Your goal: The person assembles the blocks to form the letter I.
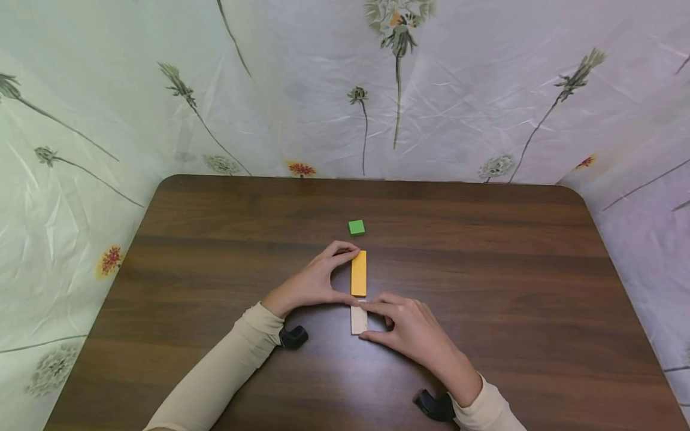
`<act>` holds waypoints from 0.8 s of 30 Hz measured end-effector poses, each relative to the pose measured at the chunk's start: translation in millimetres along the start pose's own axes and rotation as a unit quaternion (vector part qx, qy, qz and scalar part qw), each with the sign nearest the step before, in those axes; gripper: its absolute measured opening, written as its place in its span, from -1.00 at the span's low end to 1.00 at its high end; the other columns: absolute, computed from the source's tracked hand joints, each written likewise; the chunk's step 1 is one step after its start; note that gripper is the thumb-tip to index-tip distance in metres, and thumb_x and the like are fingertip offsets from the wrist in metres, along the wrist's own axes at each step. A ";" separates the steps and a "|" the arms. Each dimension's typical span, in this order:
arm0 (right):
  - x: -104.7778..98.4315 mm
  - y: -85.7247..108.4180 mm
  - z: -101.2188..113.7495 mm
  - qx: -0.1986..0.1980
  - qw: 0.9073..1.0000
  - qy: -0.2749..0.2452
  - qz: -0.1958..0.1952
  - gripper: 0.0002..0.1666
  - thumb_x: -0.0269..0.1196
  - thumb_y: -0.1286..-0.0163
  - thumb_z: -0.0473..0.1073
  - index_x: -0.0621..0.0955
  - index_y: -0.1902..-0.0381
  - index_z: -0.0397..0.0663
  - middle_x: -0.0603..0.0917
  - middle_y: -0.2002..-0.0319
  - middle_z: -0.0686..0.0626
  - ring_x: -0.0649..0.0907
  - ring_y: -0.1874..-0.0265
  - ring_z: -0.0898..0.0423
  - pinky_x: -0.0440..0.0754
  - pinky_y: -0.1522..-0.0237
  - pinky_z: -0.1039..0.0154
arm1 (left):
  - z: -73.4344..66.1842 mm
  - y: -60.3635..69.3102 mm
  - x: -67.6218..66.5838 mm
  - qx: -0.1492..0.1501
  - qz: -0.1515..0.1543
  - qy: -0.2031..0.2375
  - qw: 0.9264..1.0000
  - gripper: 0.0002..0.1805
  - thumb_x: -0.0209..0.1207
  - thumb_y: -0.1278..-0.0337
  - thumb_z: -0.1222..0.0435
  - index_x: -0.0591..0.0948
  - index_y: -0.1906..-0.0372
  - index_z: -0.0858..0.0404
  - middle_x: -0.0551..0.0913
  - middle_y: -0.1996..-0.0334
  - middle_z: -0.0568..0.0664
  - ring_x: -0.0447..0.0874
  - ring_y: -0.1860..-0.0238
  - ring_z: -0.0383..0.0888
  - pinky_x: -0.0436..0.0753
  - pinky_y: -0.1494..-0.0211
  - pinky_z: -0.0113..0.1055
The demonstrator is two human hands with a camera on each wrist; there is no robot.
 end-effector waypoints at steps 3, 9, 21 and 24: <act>0.2 0.2 0.2 0.000 1.000 -0.002 0.001 -0.43 0.61 -0.11 0.07 0.78 -0.11 0.17 0.73 0.16 0.25 0.47 0.56 0.40 0.42 0.52 0.50 | -0.6 0.0 -0.5 0.001 0.000 0.002 1.000 0.12 0.58 0.07 -0.05 0.30 -0.59 0.19 0.27 -0.48 -0.07 0.28 -0.52 -0.15 0.40 -0.55 -0.18; 0.6 0.5 0.7 -0.001 1.000 -0.002 0.004 -0.43 0.61 -0.12 0.06 0.77 -0.12 0.18 0.73 0.15 0.26 0.44 0.57 0.45 0.42 0.53 0.50 | -0.9 0.4 -1.6 0.000 -0.001 0.000 1.000 0.12 0.59 0.08 -0.05 0.30 -0.58 0.20 0.27 -0.48 -0.07 0.28 -0.52 -0.14 0.40 -0.55 -0.18; 1.0 0.3 2.6 -0.004 1.000 0.006 0.005 -0.44 0.61 -0.12 0.05 0.78 -0.11 0.16 0.72 0.15 0.26 0.48 0.55 0.40 0.42 0.51 0.50 | -1.0 0.4 -1.1 0.006 0.005 0.001 1.000 0.12 0.58 0.06 -0.05 0.30 -0.59 0.21 0.28 -0.48 -0.05 0.28 -0.52 -0.14 0.39 -0.56 -0.19; 1.0 0.1 3.1 -0.005 1.000 0.008 0.005 -0.44 0.61 -0.12 0.05 0.78 -0.11 0.17 0.72 0.16 0.26 0.48 0.56 0.40 0.42 0.51 0.50 | -1.6 0.6 -1.3 0.007 0.007 0.002 1.000 0.12 0.58 0.06 -0.05 0.30 -0.58 0.22 0.27 -0.48 -0.05 0.27 -0.52 -0.14 0.39 -0.56 -0.19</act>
Point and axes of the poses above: each hand's wrist, its own y-axis away from the middle knuckle, its own x-axis out of the palm, z = x × y, the point moved 8 cm from there along -y, towards the middle knuckle
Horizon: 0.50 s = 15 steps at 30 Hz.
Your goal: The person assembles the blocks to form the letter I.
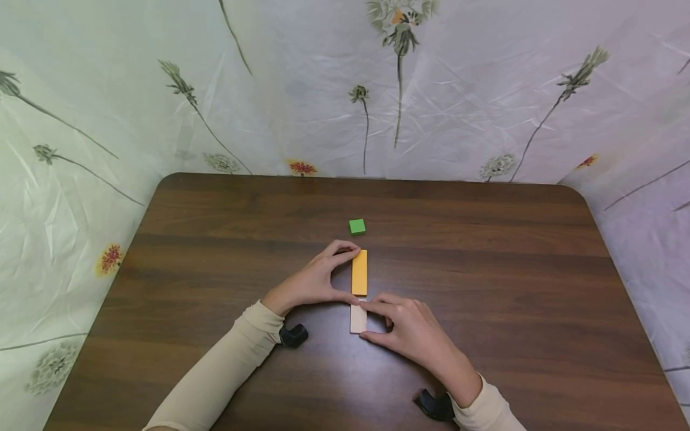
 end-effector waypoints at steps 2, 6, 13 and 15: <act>0.0 -0.2 0.3 0.000 1.000 0.004 0.001 -0.44 0.61 -0.13 0.05 0.78 -0.11 0.17 0.72 0.16 0.25 0.48 0.57 0.40 0.42 0.51 0.50 | -0.1 0.0 0.0 0.000 0.001 0.000 1.000 0.11 0.58 0.06 -0.05 0.30 -0.58 0.22 0.27 -0.48 -0.05 0.27 -0.52 -0.13 0.39 -0.56 -0.19; 0.3 -0.8 1.0 0.004 1.000 0.018 0.006 -0.44 0.61 -0.13 0.05 0.78 -0.11 0.17 0.73 0.17 0.25 0.47 0.56 0.40 0.41 0.51 0.50 | 0.0 0.0 -0.2 -0.001 0.001 0.000 1.000 0.11 0.58 0.06 -0.04 0.30 -0.58 0.22 0.26 -0.48 -0.04 0.27 -0.52 -0.13 0.39 -0.56 -0.18; 0.3 -1.4 3.1 0.000 0.999 0.034 0.007 -0.47 0.60 -0.13 0.05 0.79 -0.09 0.14 0.74 0.17 0.23 0.48 0.55 0.38 0.43 0.49 0.51 | 0.6 -0.4 0.4 0.000 0.001 0.002 1.000 0.11 0.58 0.05 -0.04 0.30 -0.58 0.21 0.26 -0.49 -0.05 0.27 -0.53 -0.13 0.40 -0.56 -0.18; -0.1 -1.4 3.2 0.000 0.999 0.032 0.006 -0.47 0.61 -0.13 0.05 0.79 -0.08 0.14 0.74 0.18 0.23 0.49 0.55 0.38 0.43 0.49 0.51 | 0.8 -0.5 0.5 0.000 0.000 0.002 1.000 0.11 0.58 0.06 -0.04 0.30 -0.58 0.20 0.26 -0.49 -0.05 0.27 -0.53 -0.13 0.40 -0.55 -0.18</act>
Point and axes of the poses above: each hand's wrist, its own y-axis away from the middle knuckle, its own x-axis out of the palm, z = x × y, the point moved 8 cm from there along -y, towards the middle knuckle
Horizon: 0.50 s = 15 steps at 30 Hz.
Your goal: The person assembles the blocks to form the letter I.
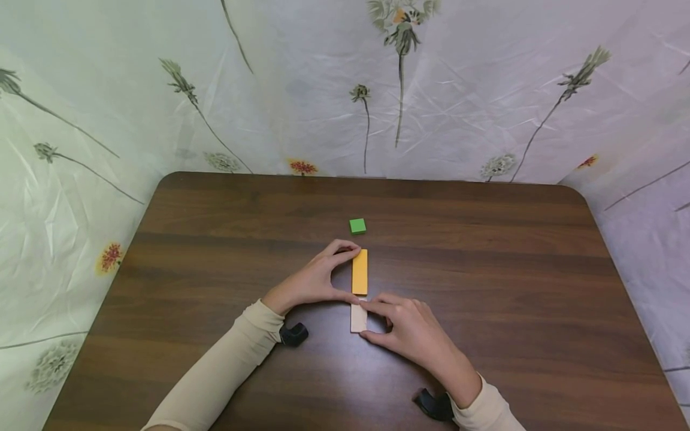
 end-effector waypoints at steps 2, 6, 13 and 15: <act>-0.1 0.0 -0.2 0.000 1.000 -0.003 -0.001 -0.47 0.61 -0.13 0.05 0.79 -0.08 0.15 0.74 0.18 0.23 0.49 0.56 0.37 0.43 0.49 0.51 | 0.4 0.0 0.4 0.000 0.000 -0.003 1.000 0.11 0.58 0.06 -0.05 0.30 -0.59 0.20 0.26 -0.48 -0.05 0.27 -0.52 -0.13 0.40 -0.55 -0.18; -0.5 0.0 -0.8 0.000 1.000 -0.005 -0.004 -0.47 0.61 -0.12 0.05 0.79 -0.08 0.17 0.74 0.18 0.24 0.49 0.56 0.37 0.43 0.49 0.50 | 0.7 -0.6 0.6 0.001 -0.001 -0.010 1.000 0.12 0.58 0.07 -0.06 0.30 -0.59 0.20 0.27 -0.48 -0.04 0.28 -0.52 -0.13 0.40 -0.56 -0.19; -0.4 0.0 -0.9 -0.001 1.000 -0.003 -0.006 -0.47 0.61 -0.12 0.06 0.79 -0.08 0.16 0.74 0.17 0.22 0.50 0.54 0.36 0.44 0.49 0.50 | 0.9 -0.7 0.4 -0.002 -0.001 -0.008 1.000 0.13 0.58 0.07 -0.05 0.30 -0.59 0.23 0.27 -0.48 -0.05 0.28 -0.52 -0.13 0.39 -0.56 -0.19; -0.4 -0.1 -1.1 0.000 1.000 -0.002 -0.005 -0.46 0.61 -0.12 0.06 0.79 -0.08 0.15 0.75 0.17 0.22 0.50 0.54 0.37 0.44 0.48 0.50 | 0.7 -0.2 -0.1 -0.002 -0.002 -0.005 1.000 0.13 0.58 0.07 -0.05 0.30 -0.58 0.23 0.28 -0.47 -0.04 0.28 -0.52 -0.12 0.39 -0.56 -0.18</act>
Point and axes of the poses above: each hand's wrist, its own y-axis away from the middle knuckle, its own x-axis out of the palm, z = x × y, the point moved 8 cm from there along -y, towards the middle knuckle
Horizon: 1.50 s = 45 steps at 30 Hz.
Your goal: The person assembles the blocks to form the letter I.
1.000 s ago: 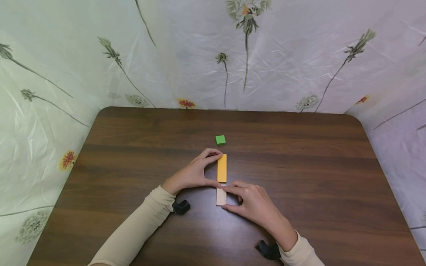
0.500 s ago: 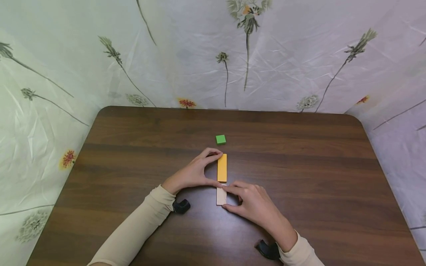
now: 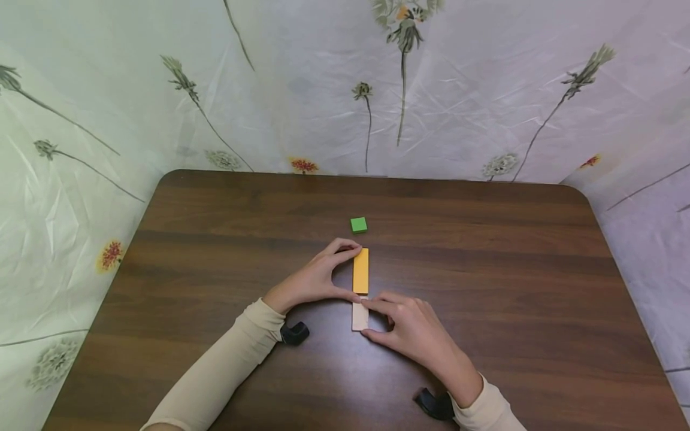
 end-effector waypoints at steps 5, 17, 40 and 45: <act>-0.3 -0.1 -1.0 0.001 1.000 0.001 0.000 -0.46 0.61 -0.11 0.05 0.79 -0.08 0.15 0.75 0.16 0.22 0.49 0.53 0.37 0.44 0.47 0.49 | 0.0 -0.6 -0.7 0.001 -0.003 0.002 1.000 0.12 0.59 0.08 -0.03 0.31 -0.58 0.24 0.29 -0.47 -0.02 0.29 -0.51 -0.12 0.39 -0.56 -0.19; 1.0 0.3 -4.5 0.017 1.000 -0.017 -0.001 -0.46 0.61 -0.12 0.05 0.78 -0.09 0.19 0.74 0.16 0.24 0.45 0.56 0.39 0.43 0.50 0.48 | 0.1 -1.0 -0.6 -0.001 -0.002 -0.001 1.000 0.13 0.59 0.08 -0.03 0.30 -0.58 0.25 0.29 -0.47 -0.03 0.29 -0.51 -0.13 0.38 -0.57 -0.21; -21.0 2.9 -47.0 0.083 0.960 -0.255 -0.077 -0.40 0.58 -0.12 -0.35 0.71 -0.16 -0.10 0.74 0.19 -0.06 0.55 0.49 0.27 0.42 0.66 0.37 | 0.3 -1.0 0.1 -0.004 -0.002 0.001 1.000 0.10 0.57 0.05 -0.05 0.32 -0.57 0.22 0.29 -0.47 -0.04 0.29 -0.51 -0.14 0.37 -0.57 -0.21; -15.4 -1.2 -41.4 0.064 0.973 -0.217 -0.055 -0.42 0.62 -0.10 -0.20 0.74 -0.13 0.02 0.74 0.19 0.05 0.56 0.50 0.25 0.47 0.60 0.39 | 0.2 -1.1 -0.1 -0.008 -0.002 0.000 1.000 0.10 0.57 0.06 -0.06 0.32 -0.57 0.22 0.29 -0.47 -0.05 0.28 -0.51 -0.15 0.37 -0.57 -0.22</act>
Point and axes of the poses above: each hand's wrist, its own y-axis away from the middle knuckle, its own x-axis out of the palm, z = x × y, the point moved 8 cm from there along -y, towards the middle knuckle
